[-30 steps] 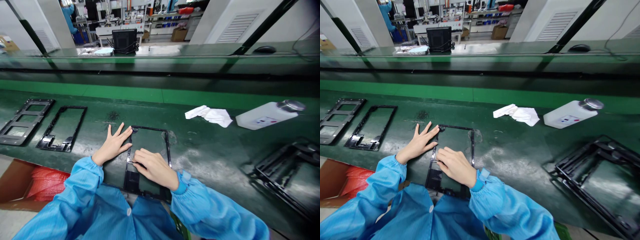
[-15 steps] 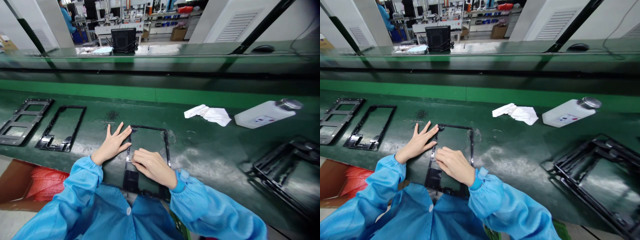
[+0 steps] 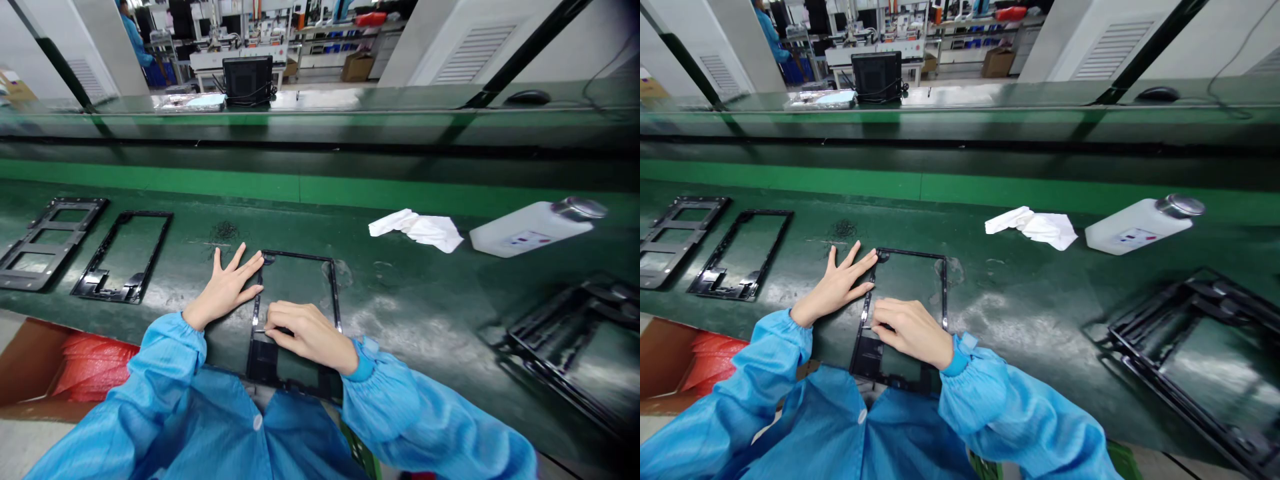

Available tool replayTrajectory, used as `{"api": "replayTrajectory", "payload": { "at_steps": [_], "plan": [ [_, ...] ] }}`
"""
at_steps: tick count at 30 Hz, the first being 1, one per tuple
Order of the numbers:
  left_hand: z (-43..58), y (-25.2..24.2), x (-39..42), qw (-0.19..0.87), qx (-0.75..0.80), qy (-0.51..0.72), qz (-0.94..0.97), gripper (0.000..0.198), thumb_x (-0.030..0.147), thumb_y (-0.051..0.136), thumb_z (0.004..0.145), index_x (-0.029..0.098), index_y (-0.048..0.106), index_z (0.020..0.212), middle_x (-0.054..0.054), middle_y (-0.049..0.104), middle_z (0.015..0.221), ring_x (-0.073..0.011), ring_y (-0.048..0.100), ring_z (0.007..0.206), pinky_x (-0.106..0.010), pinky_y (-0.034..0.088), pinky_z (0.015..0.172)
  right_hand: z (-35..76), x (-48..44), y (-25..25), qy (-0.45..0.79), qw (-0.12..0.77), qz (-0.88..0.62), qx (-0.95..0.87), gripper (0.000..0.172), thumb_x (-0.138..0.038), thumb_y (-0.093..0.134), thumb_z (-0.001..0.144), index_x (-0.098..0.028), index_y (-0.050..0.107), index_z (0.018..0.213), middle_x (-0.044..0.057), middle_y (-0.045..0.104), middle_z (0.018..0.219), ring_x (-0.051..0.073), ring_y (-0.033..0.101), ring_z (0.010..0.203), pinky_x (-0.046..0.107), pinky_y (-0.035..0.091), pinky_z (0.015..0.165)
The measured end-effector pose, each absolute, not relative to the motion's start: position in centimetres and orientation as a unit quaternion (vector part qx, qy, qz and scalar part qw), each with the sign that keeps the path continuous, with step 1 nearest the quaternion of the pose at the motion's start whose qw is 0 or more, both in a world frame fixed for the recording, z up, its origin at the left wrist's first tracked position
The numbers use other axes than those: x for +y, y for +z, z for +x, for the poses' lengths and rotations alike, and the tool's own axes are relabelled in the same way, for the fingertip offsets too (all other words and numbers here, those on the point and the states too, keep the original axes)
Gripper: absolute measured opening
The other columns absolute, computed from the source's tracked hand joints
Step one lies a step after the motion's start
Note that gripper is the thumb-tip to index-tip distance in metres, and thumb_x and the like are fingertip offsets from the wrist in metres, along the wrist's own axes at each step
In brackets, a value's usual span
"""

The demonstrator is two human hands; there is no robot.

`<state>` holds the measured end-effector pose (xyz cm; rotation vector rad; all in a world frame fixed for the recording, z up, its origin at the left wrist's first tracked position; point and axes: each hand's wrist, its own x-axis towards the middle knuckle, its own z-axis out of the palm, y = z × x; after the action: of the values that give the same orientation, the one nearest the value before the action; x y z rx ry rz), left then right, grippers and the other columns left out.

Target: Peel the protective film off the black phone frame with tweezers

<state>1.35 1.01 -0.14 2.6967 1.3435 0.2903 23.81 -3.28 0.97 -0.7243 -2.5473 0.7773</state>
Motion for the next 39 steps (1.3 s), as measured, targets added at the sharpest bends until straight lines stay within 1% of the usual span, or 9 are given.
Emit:
{"api": "replayTrajectory", "payload": {
  "at_steps": [14,18,21,23,25,27,31,36,39],
  "plan": [
    [1.3,-0.8,2.1,0.038,0.466,0.110,0.877,0.060,0.043,0.038,0.101,0.029,0.011,0.153,-0.006,0.030,0.154,-0.0272,0.000,0.147,-0.068,-0.011,0.107,24.3,-2.5,1.2,0.382,0.228,-0.258,-0.857,0.019,-0.027,0.053,0.095,-0.018,0.059,0.080,0.002,0.060,0.081,0.013,0.057,0.074,0.023,0.043,0.069],
    [1.5,-0.3,1.9,0.056,0.466,0.141,0.872,0.055,0.043,0.038,0.101,0.028,0.022,0.151,-0.006,0.031,0.153,-0.0272,0.003,0.147,-0.066,-0.009,0.109,24.5,-1.9,0.9,0.367,0.271,-0.316,-0.832,0.021,-0.030,0.054,0.095,-0.018,0.060,0.079,0.003,0.059,0.082,0.014,0.056,0.074,0.025,0.044,0.070],
    [1.7,0.6,1.3,0.115,0.461,0.204,0.856,0.039,0.040,0.032,0.103,0.027,0.049,0.136,-0.005,0.045,0.146,-0.0245,0.019,0.145,-0.057,0.002,0.115,24.6,-1.7,0.9,0.334,0.308,-0.356,-0.817,0.019,-0.030,0.054,0.095,-0.018,0.060,0.081,0.003,0.059,0.083,0.015,0.057,0.076,0.025,0.045,0.069],
    [2.0,1.2,0.8,0.166,0.453,0.251,0.839,0.038,0.037,0.029,0.104,0.025,0.063,0.116,-0.003,0.061,0.128,-0.0214,0.039,0.136,-0.048,0.017,0.115,24.6,-1.7,0.9,0.311,0.328,-0.369,-0.812,0.018,-0.030,0.053,0.095,-0.018,0.060,0.083,0.003,0.059,0.084,0.015,0.057,0.077,0.026,0.045,0.069],
    [2.2,1.6,0.3,0.201,0.445,0.278,0.827,0.038,0.037,0.033,0.103,0.024,0.069,0.099,-0.003,0.069,0.107,-0.0197,0.054,0.119,-0.041,0.032,0.107,24.6,-1.8,1.0,0.290,0.338,-0.373,-0.814,0.016,-0.029,0.052,0.095,-0.019,0.060,0.086,0.004,0.059,0.086,0.016,0.057,0.080,0.026,0.045,0.070],
    [2.5,1.8,0.0,0.218,0.442,0.281,0.823,0.036,0.040,0.041,0.100,0.023,0.069,0.086,-0.002,0.068,0.094,-0.0195,0.057,0.105,-0.038,0.039,0.098,24.6,-1.8,1.0,0.270,0.339,-0.375,-0.820,0.015,-0.029,0.051,0.096,-0.019,0.060,0.089,0.005,0.059,0.088,0.016,0.057,0.082,0.026,0.045,0.072],
    [3.1,1.8,-0.3,0.231,0.431,0.278,0.827,0.030,0.041,0.053,0.095,0.021,0.063,0.076,-0.001,0.064,0.086,-0.0188,0.054,0.096,-0.035,0.040,0.091,24.5,-1.9,1.0,0.234,0.328,-0.375,-0.835,0.013,-0.029,0.050,0.096,-0.019,0.059,0.094,0.005,0.059,0.092,0.018,0.058,0.088,0.026,0.046,0.074],
    [2.3,1.6,0.4,0.188,0.453,0.276,0.826,0.030,0.036,0.045,0.098,0.020,0.056,0.077,-0.001,0.061,0.082,-0.0177,0.052,0.089,-0.034,0.039,0.086,24.6,-2.0,1.1,0.192,0.323,-0.390,-0.840,0.014,-0.029,0.049,0.097,-0.020,0.059,0.097,0.006,0.060,0.096,0.018,0.058,0.092,0.027,0.046,0.076],
    [0.6,1.4,1.4,0.088,0.544,0.287,0.783,0.032,0.037,0.042,0.099,0.020,0.055,0.076,-0.002,0.060,0.079,-0.0195,0.052,0.086,-0.036,0.037,0.085,24.8,-2.0,1.1,0.186,0.315,-0.397,-0.842,0.014,-0.029,0.049,0.098,-0.020,0.060,0.097,0.006,0.060,0.097,0.018,0.059,0.092,0.026,0.046,0.075]
  ]
}}
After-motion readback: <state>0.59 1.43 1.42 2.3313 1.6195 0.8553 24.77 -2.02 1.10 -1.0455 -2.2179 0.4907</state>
